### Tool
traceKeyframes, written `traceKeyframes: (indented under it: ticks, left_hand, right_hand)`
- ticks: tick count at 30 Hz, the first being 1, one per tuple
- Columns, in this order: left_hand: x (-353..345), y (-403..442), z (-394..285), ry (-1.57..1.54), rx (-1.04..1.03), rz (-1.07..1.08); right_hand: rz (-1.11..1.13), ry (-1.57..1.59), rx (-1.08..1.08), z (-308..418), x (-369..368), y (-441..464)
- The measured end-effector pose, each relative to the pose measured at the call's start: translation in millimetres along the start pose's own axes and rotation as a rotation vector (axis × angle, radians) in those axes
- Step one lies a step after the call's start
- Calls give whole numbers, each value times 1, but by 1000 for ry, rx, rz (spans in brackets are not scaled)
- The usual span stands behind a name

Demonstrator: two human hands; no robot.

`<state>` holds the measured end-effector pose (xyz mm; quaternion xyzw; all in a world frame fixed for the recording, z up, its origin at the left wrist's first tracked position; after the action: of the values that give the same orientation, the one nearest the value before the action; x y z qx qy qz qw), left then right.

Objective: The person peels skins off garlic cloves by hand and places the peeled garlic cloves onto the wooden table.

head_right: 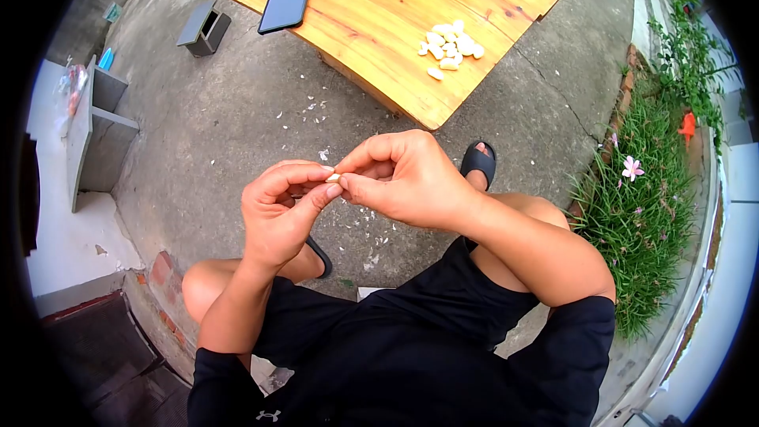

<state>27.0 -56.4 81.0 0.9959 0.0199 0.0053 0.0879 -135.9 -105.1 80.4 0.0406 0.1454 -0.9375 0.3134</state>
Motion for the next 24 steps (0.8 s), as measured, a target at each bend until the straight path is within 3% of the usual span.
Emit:
traceKeyframes:
  ticks: [2,8,24]
  left_hand:
    - [1,2,-9,165,-105,24]
    - [2,3,-13,205,-150,11]
    - [1,1,0,18,51,19]
  right_hand:
    - [1,25,-19,1,-1,1]
    - [27,-4,-81,-2,0,4]
    - [34,138,-125,-4,-2,6]
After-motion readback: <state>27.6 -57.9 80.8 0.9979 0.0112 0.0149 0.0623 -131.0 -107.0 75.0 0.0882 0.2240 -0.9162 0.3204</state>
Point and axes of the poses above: each hand's wrist, its own y-axis towards the middle knuckle, its own x-axis out of the back of the hand, z = x × y, the point moved 7 cm from there along y, towards the middle knuckle, and after that the axes turned 2 degrees about -x, right-handed, at the moved point
